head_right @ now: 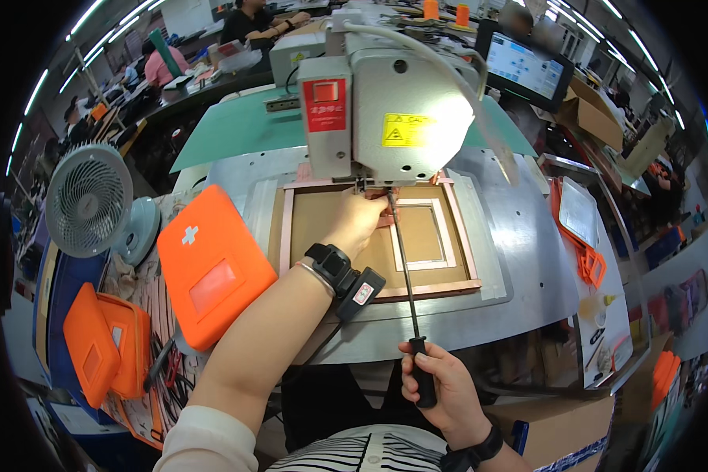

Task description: Use a specialized sewing machine to attach components and inspect a first aid kit bag.

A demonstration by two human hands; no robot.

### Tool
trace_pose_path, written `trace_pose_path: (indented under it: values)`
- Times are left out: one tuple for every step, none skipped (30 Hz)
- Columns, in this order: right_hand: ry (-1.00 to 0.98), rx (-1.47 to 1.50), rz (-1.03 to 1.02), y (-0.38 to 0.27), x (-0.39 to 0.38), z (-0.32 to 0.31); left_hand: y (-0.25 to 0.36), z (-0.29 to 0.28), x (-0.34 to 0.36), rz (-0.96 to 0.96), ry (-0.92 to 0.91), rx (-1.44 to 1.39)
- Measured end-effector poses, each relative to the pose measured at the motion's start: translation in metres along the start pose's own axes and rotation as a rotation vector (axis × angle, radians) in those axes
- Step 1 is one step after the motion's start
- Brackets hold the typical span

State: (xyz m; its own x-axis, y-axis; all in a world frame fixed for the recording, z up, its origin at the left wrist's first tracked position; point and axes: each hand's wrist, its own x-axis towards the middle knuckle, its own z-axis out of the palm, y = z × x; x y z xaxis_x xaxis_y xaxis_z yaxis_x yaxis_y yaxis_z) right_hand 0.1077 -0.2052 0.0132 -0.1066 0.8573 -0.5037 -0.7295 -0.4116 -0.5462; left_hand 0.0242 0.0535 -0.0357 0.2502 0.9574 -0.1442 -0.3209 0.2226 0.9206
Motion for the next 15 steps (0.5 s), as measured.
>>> trace_pose_path:
  values:
    - [-0.002,-0.011,0.013,0.0004,0.0004,-0.0009,0.0012,0.0032,-0.0021,-0.016,0.022,-0.016]
    - [-0.001,0.002,0.004,0.0009,0.0008,-0.0018,0.0025,0.0043,-0.0049,-0.005,0.015,-0.029]
    - [0.000,0.014,-0.013,0.0010,0.0011,-0.0015,0.0025,0.0052,-0.0041,0.008,0.001,-0.043]
    - [0.004,0.013,-0.014,0.0019,0.0017,-0.0018,0.0071,0.0070,-0.0081,0.025,0.008,-0.003]
    - [0.003,0.002,-0.009,0.0027,0.0015,-0.0014,0.0017,0.0076,-0.0039,0.035,0.032,-0.028]
    - [0.011,-0.005,-0.012,0.0039,0.0018,-0.0018,0.0023,0.0074,-0.0050,0.027,0.040,-0.022]
    - [0.020,-0.011,-0.017,0.0042,0.0025,-0.0017,0.0030,0.0070,-0.0059,0.019,0.045,-0.016]
    - [0.020,-0.015,-0.015,0.0039,0.0033,-0.0011,0.0042,0.0060,-0.0060,0.020,0.049,-0.019]
    - [0.021,-0.019,-0.016,0.0042,0.0031,-0.0006,0.0040,0.0049,-0.0066,0.036,0.041,-0.028]
    - [0.022,-0.022,-0.017,0.0044,0.0028,-0.0003,0.0037,0.0043,-0.0071,0.051,0.033,-0.037]
    - [0.025,-0.024,-0.016,0.0044,0.0028,-0.0001,0.0038,0.0041,-0.0069,0.050,0.033,-0.039]
    - [0.023,-0.030,-0.019,0.0043,0.0031,0.0003,0.0035,0.0037,-0.0053,0.046,0.034,-0.033]
    - [0.021,-0.036,-0.023,0.0043,0.0032,0.0005,0.0028,0.0034,-0.0043,0.043,0.036,-0.027]
    - [0.023,-0.037,-0.022,0.0045,0.0032,-0.0011,0.0017,0.0033,-0.0041,0.042,0.036,-0.028]
    - [0.010,-0.005,-0.013,0.0041,0.0038,-0.0035,0.0009,0.0029,-0.0028,0.043,0.030,-0.028]
